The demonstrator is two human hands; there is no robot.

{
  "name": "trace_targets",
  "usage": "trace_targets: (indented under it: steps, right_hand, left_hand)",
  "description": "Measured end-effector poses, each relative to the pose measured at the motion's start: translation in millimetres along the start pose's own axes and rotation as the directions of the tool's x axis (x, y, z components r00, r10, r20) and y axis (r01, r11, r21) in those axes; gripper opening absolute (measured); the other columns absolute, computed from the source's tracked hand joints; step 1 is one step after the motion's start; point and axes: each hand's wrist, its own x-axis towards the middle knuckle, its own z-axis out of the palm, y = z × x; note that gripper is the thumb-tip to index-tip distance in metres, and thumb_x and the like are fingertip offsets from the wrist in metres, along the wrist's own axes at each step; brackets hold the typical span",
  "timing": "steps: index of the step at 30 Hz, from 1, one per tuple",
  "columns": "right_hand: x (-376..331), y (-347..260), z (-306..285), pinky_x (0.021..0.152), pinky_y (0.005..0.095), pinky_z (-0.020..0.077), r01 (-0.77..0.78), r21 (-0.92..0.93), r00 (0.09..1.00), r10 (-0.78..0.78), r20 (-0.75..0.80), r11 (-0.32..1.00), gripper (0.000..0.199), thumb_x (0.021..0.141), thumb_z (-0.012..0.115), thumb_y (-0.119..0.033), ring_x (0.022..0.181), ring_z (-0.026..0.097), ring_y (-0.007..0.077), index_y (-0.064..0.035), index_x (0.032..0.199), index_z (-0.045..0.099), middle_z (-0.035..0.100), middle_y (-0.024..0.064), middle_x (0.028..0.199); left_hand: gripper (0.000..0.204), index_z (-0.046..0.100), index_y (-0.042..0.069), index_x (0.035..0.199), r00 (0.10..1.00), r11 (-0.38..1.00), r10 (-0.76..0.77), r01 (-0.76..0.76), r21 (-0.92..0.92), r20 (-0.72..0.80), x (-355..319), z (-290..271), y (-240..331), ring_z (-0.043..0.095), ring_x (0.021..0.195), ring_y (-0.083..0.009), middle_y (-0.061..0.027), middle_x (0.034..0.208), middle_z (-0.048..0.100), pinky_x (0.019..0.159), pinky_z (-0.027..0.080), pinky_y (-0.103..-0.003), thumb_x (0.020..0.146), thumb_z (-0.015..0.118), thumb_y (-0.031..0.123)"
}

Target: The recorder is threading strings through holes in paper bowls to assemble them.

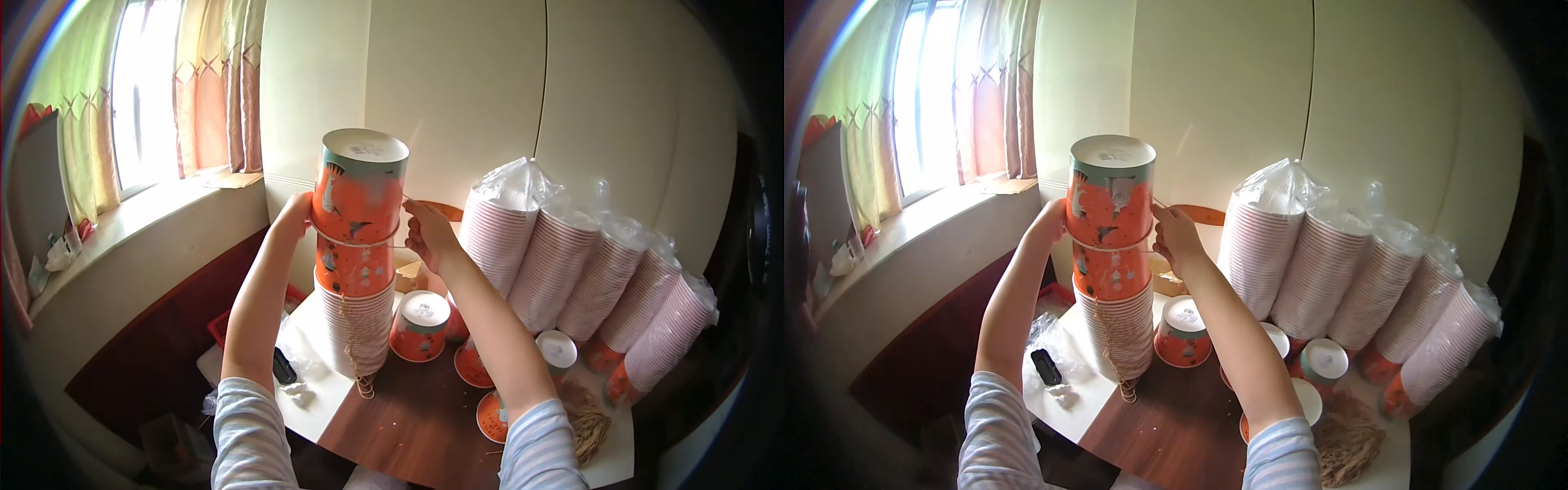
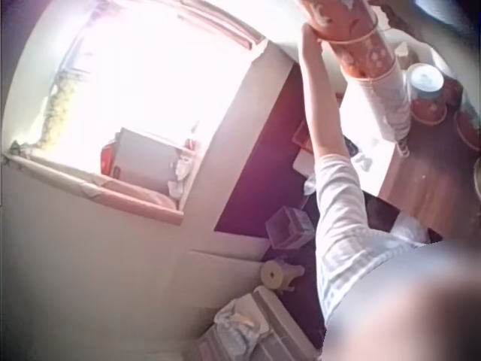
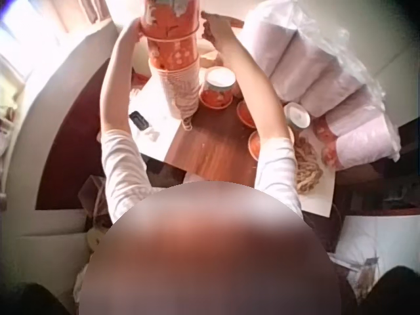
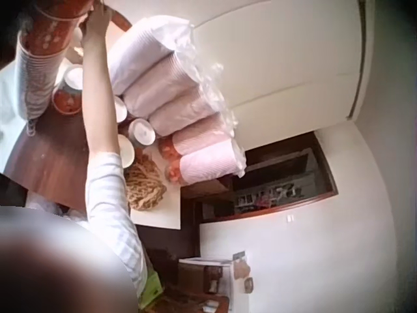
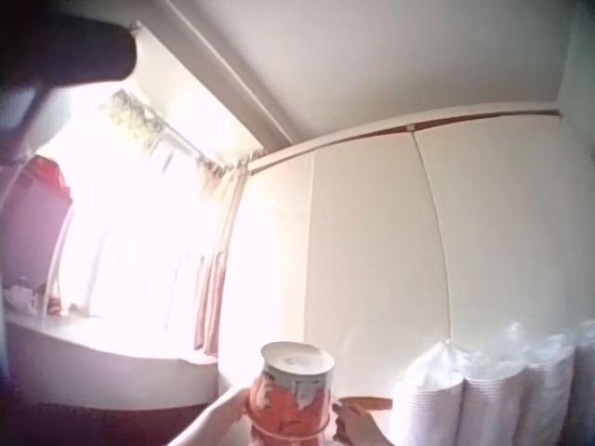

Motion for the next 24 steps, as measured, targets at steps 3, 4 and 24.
trace_targets:
  steps: [3, 4, 24]
  right_hand:
    - [-1, 26, -1, 0.044, 0.0215, 0.0349, -0.049, -0.033, 0.995, 0.046, -0.088, 0.998, 0.027, 0.082, 0.060, -0.027, 0.048, 0.035, 0.0063, -0.0091, 0.097, 0.048, 0.037, -0.0039, 0.060]
    - [4, 37, -12, 0.049, 0.0224, 0.0406, -0.038, -0.083, 0.998, 0.033, -0.060, 0.996, 0.051, 0.077, 0.065, -0.030, 0.053, 0.044, 0.0090, -0.0018, 0.112, 0.041, 0.046, 0.0027, 0.071]
    - [4, 101, -20, 0.047, 0.0220, 0.0346, 0.049, -0.338, 0.997, -0.028, 0.069, 0.940, 0.064, 0.078, 0.066, -0.032, 0.059, 0.044, 0.0073, -0.0077, 0.128, 0.035, 0.049, 0.0023, 0.083]
  left_hand:
    - [0.018, 0.060, 0.012, 0.069, 0.986, 0.979, -0.141, 0.152, 0.134, -0.084, 8, -12, -22, 0.044, 0.058, -0.0123, -0.0007, 0.066, 0.055, 0.059, 0.034, -0.029, 0.074, 0.053, 0.028]
    - [0.018, 0.060, 0.012, 0.069, 0.986, 0.978, -0.150, 0.159, 0.135, -0.078, 4, -6, -25, 0.044, 0.058, -0.0123, -0.0007, 0.066, 0.055, 0.059, 0.034, -0.029, 0.074, 0.053, 0.028]
    - [0.017, 0.057, 0.003, 0.085, 0.991, 0.980, -0.134, 0.128, -0.153, -0.027, -33, -1, -103, 0.048, 0.061, -0.0124, -0.0044, 0.074, 0.057, 0.049, 0.037, -0.026, 0.082, 0.044, 0.014]
